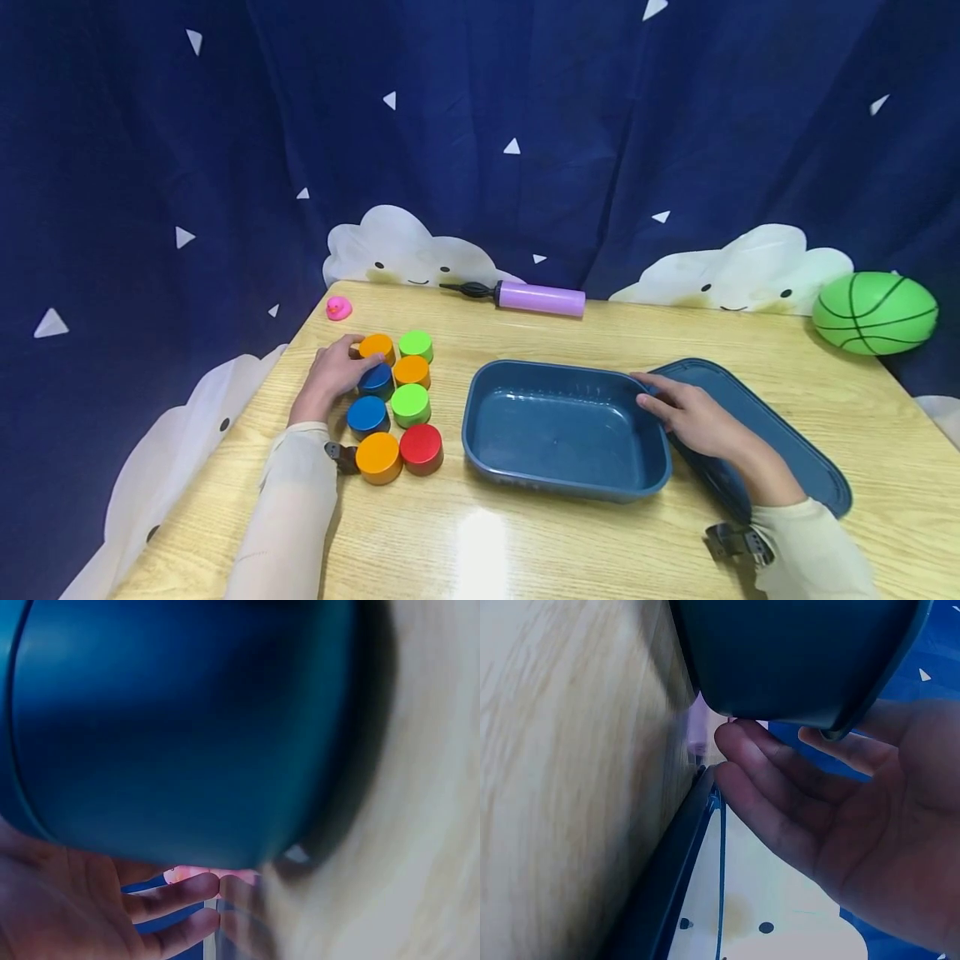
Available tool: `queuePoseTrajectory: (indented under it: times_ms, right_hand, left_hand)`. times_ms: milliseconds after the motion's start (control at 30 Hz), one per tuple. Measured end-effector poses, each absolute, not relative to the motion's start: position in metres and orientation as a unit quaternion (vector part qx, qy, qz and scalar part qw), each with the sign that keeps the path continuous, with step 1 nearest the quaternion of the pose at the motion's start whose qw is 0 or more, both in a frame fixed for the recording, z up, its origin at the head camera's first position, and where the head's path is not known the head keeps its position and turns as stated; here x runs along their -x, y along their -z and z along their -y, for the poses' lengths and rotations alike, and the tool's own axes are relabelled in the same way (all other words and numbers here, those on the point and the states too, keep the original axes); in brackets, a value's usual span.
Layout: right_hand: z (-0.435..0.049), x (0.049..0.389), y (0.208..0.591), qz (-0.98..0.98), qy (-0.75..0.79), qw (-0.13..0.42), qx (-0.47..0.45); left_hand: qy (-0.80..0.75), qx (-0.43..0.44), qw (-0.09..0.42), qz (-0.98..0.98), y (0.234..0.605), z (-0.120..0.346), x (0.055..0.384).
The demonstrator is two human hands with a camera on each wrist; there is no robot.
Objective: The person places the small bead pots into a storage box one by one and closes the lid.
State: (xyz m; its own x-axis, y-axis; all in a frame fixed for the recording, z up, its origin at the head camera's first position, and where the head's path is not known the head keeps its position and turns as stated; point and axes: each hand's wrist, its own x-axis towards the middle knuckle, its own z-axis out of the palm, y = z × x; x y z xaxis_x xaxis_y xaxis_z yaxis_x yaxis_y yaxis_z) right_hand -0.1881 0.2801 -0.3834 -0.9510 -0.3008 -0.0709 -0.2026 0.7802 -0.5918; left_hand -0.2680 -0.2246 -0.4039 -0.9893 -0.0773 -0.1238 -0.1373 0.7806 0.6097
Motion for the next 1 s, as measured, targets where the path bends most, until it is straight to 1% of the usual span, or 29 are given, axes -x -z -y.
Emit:
queuePoseTrajectory:
  times_ms: [500, 733, 1000]
  right_hand:
    - [-0.2845, 0.1896, 0.3825, -0.921, 0.348, 0.106, 0.14]
    - [-0.285, 0.1897, 0.3843, -0.923, 0.342, 0.108, 0.137]
    - [-0.2852, 0.1898, 0.3852, -0.923, 0.341, 0.106, 0.14]
  left_hand:
    - [-0.344, 0.052, 0.037, -0.937, 0.4042, 0.2256, 0.2715]
    - [-0.363, 0.064, 0.05, -0.928, 0.4042, 0.2265, 0.2702]
    - [-0.369, 0.062, 0.051, -0.926, 0.4024, 0.2308, 0.2675]
